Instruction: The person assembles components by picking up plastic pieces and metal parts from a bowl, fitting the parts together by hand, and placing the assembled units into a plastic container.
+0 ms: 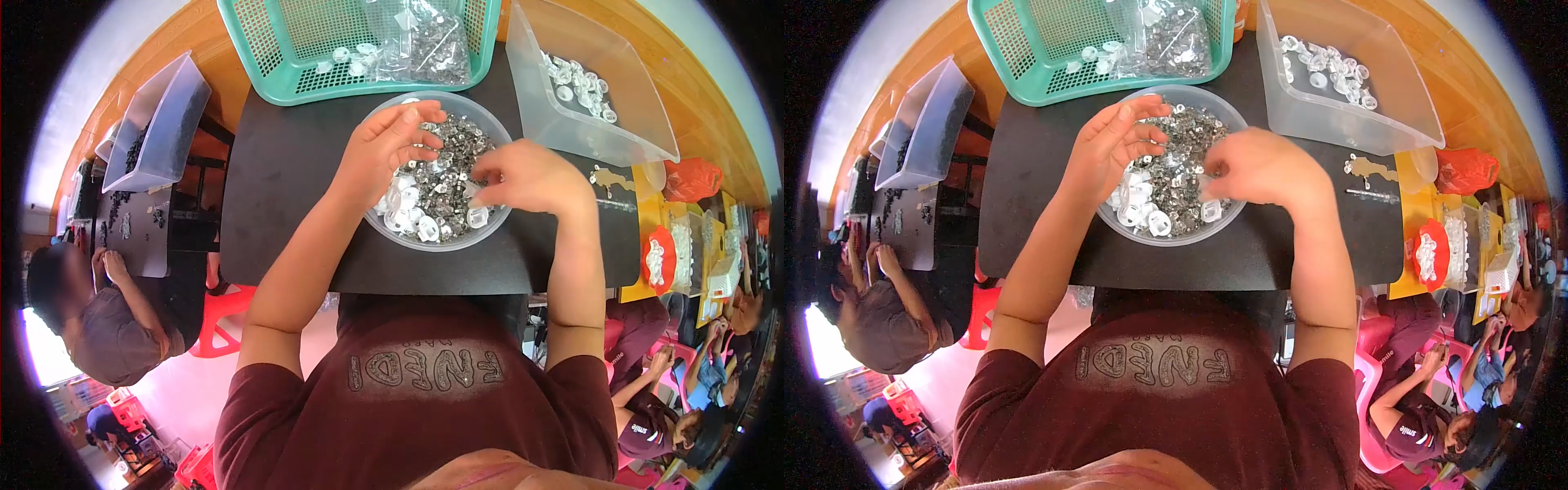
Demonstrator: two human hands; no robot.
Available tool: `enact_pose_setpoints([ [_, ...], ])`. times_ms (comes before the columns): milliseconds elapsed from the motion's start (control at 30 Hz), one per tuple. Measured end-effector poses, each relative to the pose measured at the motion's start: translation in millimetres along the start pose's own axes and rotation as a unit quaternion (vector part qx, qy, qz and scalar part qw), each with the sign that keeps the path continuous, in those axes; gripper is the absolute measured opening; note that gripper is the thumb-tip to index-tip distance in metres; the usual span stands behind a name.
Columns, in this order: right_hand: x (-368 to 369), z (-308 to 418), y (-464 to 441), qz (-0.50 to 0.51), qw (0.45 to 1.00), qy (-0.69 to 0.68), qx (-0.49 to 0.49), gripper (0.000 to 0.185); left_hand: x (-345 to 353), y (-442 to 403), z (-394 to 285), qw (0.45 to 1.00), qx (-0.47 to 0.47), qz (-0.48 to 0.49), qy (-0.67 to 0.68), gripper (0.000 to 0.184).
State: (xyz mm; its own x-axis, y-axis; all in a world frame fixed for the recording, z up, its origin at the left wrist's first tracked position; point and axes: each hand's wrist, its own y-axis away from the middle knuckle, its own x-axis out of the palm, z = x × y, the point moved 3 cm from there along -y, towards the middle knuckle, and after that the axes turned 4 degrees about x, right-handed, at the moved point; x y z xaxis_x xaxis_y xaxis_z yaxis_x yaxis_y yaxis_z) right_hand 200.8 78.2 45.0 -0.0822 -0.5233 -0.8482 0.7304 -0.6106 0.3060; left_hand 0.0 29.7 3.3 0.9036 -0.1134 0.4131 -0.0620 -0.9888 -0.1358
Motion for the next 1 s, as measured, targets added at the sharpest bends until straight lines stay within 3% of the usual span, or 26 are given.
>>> enact_pose_setpoints([
  [133,6.9,-6.3,-15.9,0.016,0.998,0.045,0.043,0.028,-1.6,0.4,2.9,1.000,-0.007,-0.001,-0.017,0.035],
  [200,1.1,-11.1,-17.6,-0.079,0.987,-0.143,-0.003,0.026,-0.7,0.0,4.3,0.999,-0.005,-0.001,-0.035,0.033],
  [267,-3.2,-13.5,-17.8,-0.072,0.981,-0.179,-0.010,0.022,1.0,1.7,6.1,0.992,0.007,-0.001,-0.125,0.030],
  [333,-1.2,-14.7,-21.1,-0.067,0.953,-0.292,-0.051,0.020,-0.9,1.8,7.1,0.993,0.005,0.004,-0.121,0.028],
  [467,5.5,-9.8,-25.6,-0.071,0.931,-0.346,-0.089,0.020,-2.1,2.3,6.9,0.996,-0.026,0.012,-0.086,0.026],
  [567,3.3,-2.2,-24.5,-0.073,0.912,-0.401,-0.046,0.021,-4.2,1.4,6.3,0.998,-0.004,0.008,-0.066,0.024],
  [633,1.8,3.5,-25.0,-0.074,0.863,-0.496,-0.057,0.021,-4.0,1.3,5.5,0.997,0.052,-0.005,-0.061,0.022],
  [667,3.2,4.1,-27.2,-0.074,0.864,-0.495,-0.059,0.021,-6.1,0.8,7.4,0.997,0.054,-0.005,-0.062,0.022],
  [733,8.4,1.1,-32.7,-0.116,0.825,-0.549,-0.069,0.021,-7.1,1.1,1.8,0.971,0.173,-0.006,-0.163,0.022],
  [867,13.4,4.0,-37.4,-0.141,0.816,-0.554,-0.084,0.019,-3.7,3.2,-0.4,0.974,0.143,-0.012,-0.175,0.023],
  [933,13.1,4.3,-37.8,-0.158,0.799,-0.575,-0.081,0.019,-4.7,1.8,3.5,0.995,0.065,-0.051,-0.060,0.026],
  [1000,12.8,3.7,-38.4,-0.177,0.801,-0.567,-0.076,0.019,-3.8,1.8,2.7,0.996,0.055,-0.038,-0.064,0.028],
])
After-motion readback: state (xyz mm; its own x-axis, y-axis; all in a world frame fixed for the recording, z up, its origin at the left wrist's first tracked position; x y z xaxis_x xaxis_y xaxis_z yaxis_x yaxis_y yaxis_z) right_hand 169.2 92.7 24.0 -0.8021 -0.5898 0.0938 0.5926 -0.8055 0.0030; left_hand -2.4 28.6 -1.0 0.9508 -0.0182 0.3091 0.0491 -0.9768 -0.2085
